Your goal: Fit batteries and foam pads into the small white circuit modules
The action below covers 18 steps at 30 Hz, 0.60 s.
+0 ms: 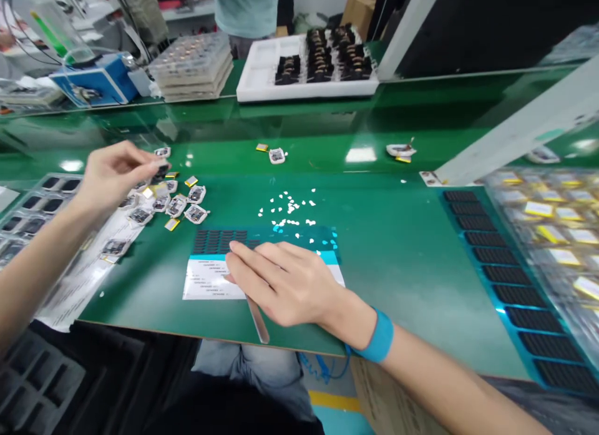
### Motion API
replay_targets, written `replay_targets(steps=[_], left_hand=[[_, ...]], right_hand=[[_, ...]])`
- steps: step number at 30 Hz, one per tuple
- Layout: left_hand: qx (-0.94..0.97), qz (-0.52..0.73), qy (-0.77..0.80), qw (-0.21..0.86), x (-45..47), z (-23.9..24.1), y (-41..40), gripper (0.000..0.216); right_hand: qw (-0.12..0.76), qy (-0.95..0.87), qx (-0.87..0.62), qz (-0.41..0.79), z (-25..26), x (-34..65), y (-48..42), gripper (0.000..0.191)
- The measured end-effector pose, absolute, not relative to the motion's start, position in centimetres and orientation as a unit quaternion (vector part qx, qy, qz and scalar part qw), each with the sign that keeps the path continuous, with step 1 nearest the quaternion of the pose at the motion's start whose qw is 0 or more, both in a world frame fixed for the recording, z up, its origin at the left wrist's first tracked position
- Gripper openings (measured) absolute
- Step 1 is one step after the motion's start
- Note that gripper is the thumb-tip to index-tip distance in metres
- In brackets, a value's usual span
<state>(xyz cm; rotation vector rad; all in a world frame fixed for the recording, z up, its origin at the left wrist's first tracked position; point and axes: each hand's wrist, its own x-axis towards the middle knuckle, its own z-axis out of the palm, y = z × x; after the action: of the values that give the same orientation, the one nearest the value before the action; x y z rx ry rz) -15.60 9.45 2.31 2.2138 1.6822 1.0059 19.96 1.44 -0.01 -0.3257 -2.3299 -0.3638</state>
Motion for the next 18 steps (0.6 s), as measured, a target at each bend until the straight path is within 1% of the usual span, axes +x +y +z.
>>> replay_targets(steps=[2, 4, 6, 8, 10, 12, 15, 18], left_hand=[[0.774, 0.296, 0.548, 0.116, -15.7, 3.0, 5.5, 0.026], [0.811, 0.221, 0.527, 0.126, -15.7, 3.1, 2.4, 0.02], [0.841, 0.161, 0.506, 0.102, -15.6, 3.0, 1.0, 0.019], [0.858, 0.136, 0.491, 0.057, -15.0, 2.8, 1.2, 0.025], [0.868, 0.134, 0.478, 0.016, -13.4, 2.5, 3.2, 0.029], [0.878, 0.131, 0.46, -0.003, -10.6, 1.9, 6.4, 0.031], [0.889, 0.118, 0.443, 0.0, -5.1, 0.4, 12.5, 0.033], [0.869, 0.135, 0.475, 0.016, -0.7, -1.2, 18.2, 0.032]], right_hand=[[0.376, -0.908, -0.122, -0.136, -0.1, 19.9, 1.4, 0.016], [0.377, -0.908, -0.121, -0.134, 0.0, 19.8, 1.3, 0.017], [0.379, -0.907, -0.123, -0.135, 0.0, 19.6, 1.1, 0.017], [0.384, -0.905, -0.124, -0.138, 0.1, 19.4, 1.0, 0.017], [0.392, -0.9, -0.117, -0.148, 0.1, 19.3, 1.1, 0.016], [0.398, -0.896, -0.109, -0.162, 0.0, 19.3, 1.4, 0.015], [0.401, -0.895, -0.115, -0.161, -0.2, 19.4, 1.8, 0.014], [0.409, -0.891, -0.135, -0.141, -0.3, 19.4, 2.0, 0.015]])
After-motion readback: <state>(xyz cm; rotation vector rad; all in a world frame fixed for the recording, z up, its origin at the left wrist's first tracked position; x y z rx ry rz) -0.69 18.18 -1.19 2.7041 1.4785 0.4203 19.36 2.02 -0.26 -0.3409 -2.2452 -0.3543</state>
